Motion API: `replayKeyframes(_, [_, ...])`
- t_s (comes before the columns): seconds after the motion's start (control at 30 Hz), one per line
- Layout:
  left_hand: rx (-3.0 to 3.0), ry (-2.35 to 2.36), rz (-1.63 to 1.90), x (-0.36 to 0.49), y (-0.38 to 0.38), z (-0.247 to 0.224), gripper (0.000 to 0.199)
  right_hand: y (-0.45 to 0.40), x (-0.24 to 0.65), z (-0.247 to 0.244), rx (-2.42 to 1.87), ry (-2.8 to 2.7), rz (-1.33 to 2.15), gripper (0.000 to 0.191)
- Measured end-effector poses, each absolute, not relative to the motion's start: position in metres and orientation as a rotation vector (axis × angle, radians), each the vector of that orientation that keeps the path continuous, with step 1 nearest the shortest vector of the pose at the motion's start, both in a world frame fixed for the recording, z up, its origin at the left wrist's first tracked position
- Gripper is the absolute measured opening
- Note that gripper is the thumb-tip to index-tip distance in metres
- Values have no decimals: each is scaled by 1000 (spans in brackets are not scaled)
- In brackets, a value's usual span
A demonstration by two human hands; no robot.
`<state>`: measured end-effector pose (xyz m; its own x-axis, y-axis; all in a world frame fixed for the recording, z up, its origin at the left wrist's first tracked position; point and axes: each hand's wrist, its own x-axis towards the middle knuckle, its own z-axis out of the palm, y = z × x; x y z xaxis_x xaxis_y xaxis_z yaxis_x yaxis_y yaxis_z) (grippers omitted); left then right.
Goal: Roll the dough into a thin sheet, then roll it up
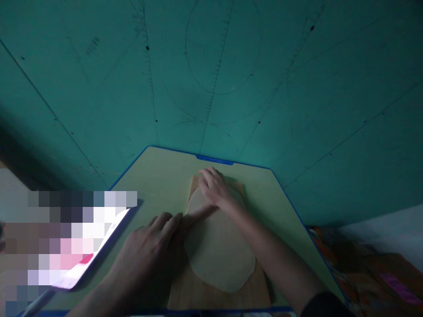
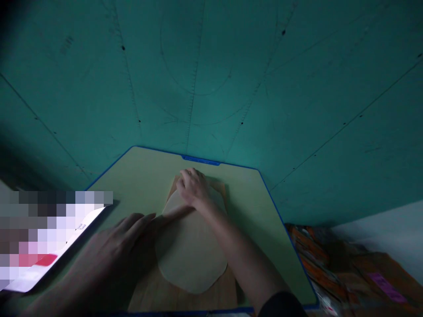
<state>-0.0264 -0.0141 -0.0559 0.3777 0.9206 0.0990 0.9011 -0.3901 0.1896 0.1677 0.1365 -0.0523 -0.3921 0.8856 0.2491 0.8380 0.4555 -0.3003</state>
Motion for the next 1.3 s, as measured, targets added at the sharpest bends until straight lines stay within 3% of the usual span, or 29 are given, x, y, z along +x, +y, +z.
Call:
replayKeyframes(0.3, [2346, 1736, 209, -45, -4, -47, 34, 173, 130, -43, -1462, -2200, 151, 22])
replayKeyframes(0.47, [2393, 1580, 295, -30, -23, -50, 32, 135, 167, -37, -1350, -2133, 162, 32])
replayKeyframes(0.6, [2422, 1541, 278, -17, -36, -53, 35, 96, 206, -46, -1150, -2070, 242, 28])
replayKeyframes(0.8, [2480, 1516, 194, -14, -39, -47, 35, 79, 207, -57, -1358, -2304, 191, 36])
replayKeyframes(1.07, [2568, 1519, 349, -21, -31, -58, 32, 104, 186, -52, -1528, -2494, 192, 51])
replayKeyframes(1.3, [2499, 1631, 303, -34, -28, -56, 28, 146, 159, -63, -1459, -2282, 205, 44])
